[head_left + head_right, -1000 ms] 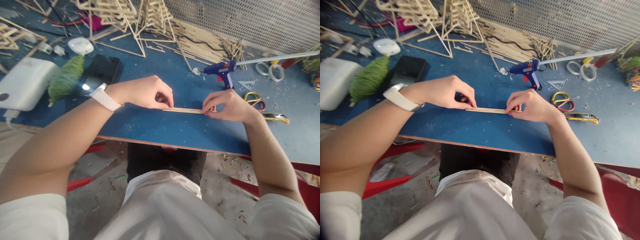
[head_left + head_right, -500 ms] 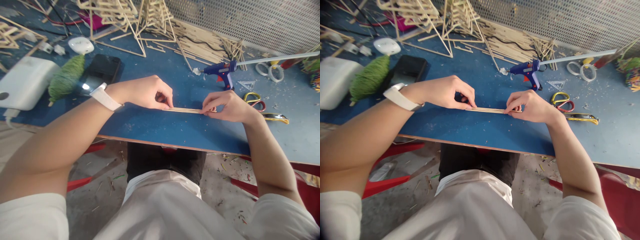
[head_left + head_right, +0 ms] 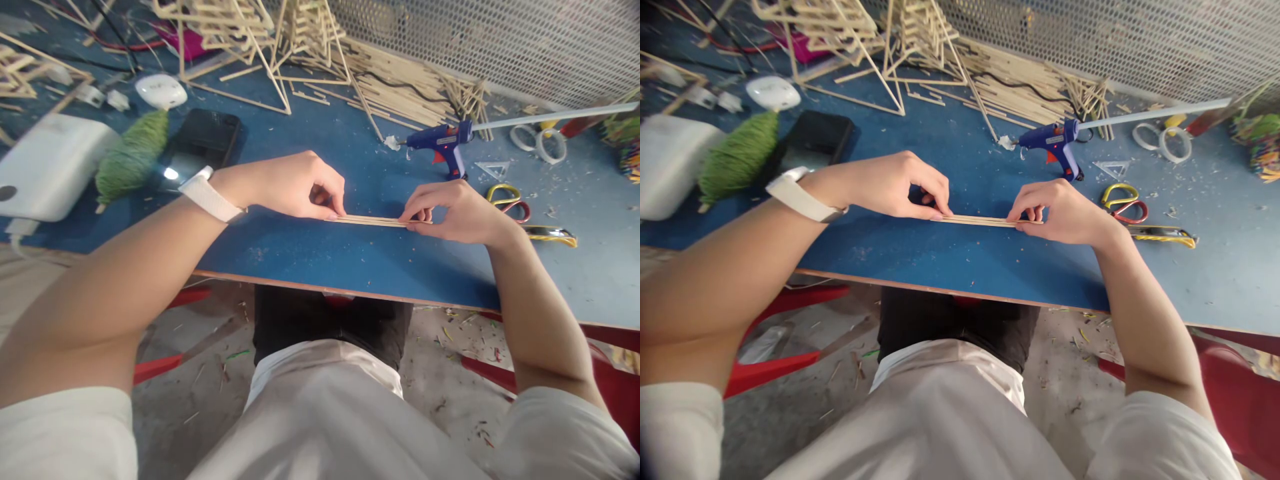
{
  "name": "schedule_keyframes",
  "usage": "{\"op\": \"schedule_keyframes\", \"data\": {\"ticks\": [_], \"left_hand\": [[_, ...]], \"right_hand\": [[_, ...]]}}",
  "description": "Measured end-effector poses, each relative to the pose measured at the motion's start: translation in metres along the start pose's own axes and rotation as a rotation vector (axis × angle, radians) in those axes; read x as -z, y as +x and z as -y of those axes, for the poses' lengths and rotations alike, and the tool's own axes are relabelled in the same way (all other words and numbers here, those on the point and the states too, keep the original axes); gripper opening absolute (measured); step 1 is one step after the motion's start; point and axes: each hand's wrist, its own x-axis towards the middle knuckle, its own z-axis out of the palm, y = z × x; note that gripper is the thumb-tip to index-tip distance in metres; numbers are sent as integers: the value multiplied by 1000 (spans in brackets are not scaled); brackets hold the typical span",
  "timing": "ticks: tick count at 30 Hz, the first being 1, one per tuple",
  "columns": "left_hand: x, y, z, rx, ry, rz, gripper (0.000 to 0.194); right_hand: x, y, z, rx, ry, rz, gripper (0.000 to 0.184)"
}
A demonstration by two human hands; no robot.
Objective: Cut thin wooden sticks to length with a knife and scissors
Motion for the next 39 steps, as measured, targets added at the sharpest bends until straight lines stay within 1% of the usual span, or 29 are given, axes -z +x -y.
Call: {"op": "schedule_keyframes", "data": {"ticks": [6,17,29,35,39], "left_hand": [[-2,1,-2,-15,0,-23,19],[-3,2,-2,-42,16,-40,21],[-2,3,-9,-18,26,-18,20],[0,4,-15,24,53,14,22],[-2,4,-14,21,43,4,22]], "right_hand": [[0,0,3,-15,4,1,17],[0,-1,2,-4,4,-4,16],[0,-1,4,-27,-13,-14,18],[0,-1,2,-33,-36,-43,19],[0,-1,2,-29,-44,-40,19]]}}
